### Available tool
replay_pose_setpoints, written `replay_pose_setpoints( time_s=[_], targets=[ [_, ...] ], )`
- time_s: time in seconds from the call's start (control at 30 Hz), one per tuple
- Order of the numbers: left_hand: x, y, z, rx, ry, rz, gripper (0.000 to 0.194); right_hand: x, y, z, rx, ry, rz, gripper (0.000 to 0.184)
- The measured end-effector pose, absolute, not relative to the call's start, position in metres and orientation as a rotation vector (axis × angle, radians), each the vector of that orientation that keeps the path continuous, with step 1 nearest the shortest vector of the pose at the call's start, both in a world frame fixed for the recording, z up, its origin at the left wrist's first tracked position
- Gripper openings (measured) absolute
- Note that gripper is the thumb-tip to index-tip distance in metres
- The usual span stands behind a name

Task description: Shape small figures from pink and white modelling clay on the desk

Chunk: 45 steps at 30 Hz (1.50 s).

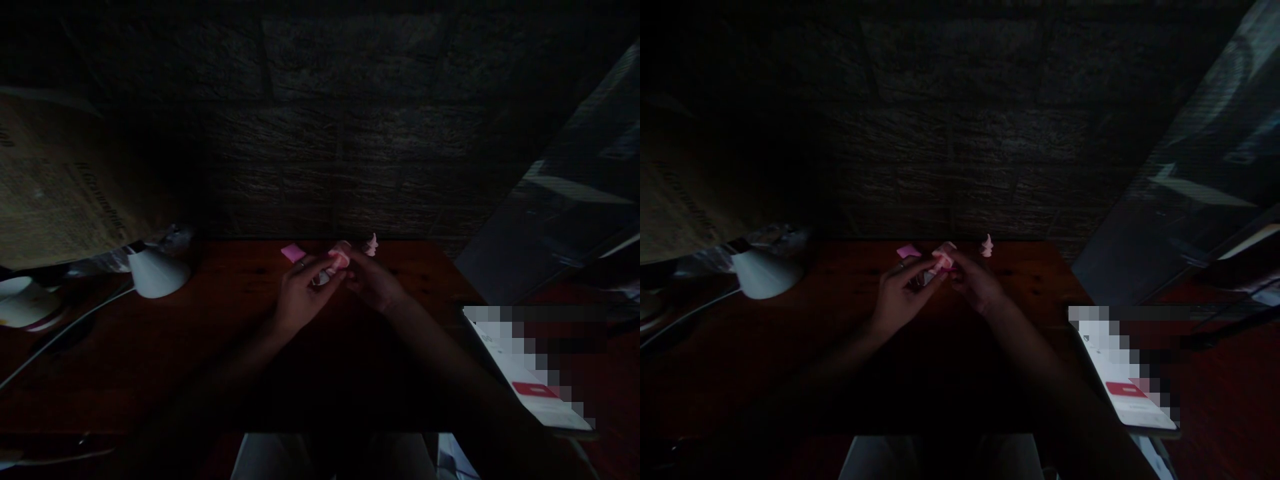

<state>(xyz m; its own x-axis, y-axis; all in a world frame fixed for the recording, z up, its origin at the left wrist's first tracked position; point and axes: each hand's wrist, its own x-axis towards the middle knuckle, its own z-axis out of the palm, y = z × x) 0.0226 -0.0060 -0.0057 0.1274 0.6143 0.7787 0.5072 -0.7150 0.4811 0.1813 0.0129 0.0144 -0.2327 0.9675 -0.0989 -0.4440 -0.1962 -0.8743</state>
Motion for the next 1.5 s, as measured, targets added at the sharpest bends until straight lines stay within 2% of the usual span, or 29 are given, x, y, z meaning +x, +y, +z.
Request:
replay_pose_setpoints(
  time_s=[0.27,0.37,0.5,0.63,0.73,0.8,1.03,1.5],
  targets=[
    [0.022,-0.006,-0.005,2.319,1.102,1.672,0.018,0.178,0.011,0.015,-0.869,-0.865,1.69,0.031],
    [0.022,-0.007,-0.005,2.319,1.119,1.633,0.025,0.183,0.011,0.018,-0.902,-0.944,1.615,0.032],
    [0.021,-0.005,-0.006,2.276,1.194,1.543,0.035,0.207,0.016,0.029,-1.022,-1.107,1.162,0.035],
    [0.019,-0.002,-0.009,2.301,1.219,1.489,0.027,0.246,0.03,0.029,-1.215,-1.224,0.672,0.042],
    [0.02,0.0,-0.009,2.318,1.203,1.479,0.02,0.271,0.042,0.018,-1.462,-1.27,0.334,0.033],
    [0.02,-0.001,-0.008,2.33,1.19,1.463,0.019,0.283,0.047,0.008,-1.606,-1.271,0.239,0.025],
    [0.018,0.002,-0.008,2.364,1.214,1.432,0.017,0.291,0.058,-0.014,-1.772,-1.249,0.213,0.024],
    [0.011,0.015,-0.016,2.421,1.315,1.356,0.019,0.281,0.057,-0.006,-1.886,-1.314,0.297,0.028]
  ],
)
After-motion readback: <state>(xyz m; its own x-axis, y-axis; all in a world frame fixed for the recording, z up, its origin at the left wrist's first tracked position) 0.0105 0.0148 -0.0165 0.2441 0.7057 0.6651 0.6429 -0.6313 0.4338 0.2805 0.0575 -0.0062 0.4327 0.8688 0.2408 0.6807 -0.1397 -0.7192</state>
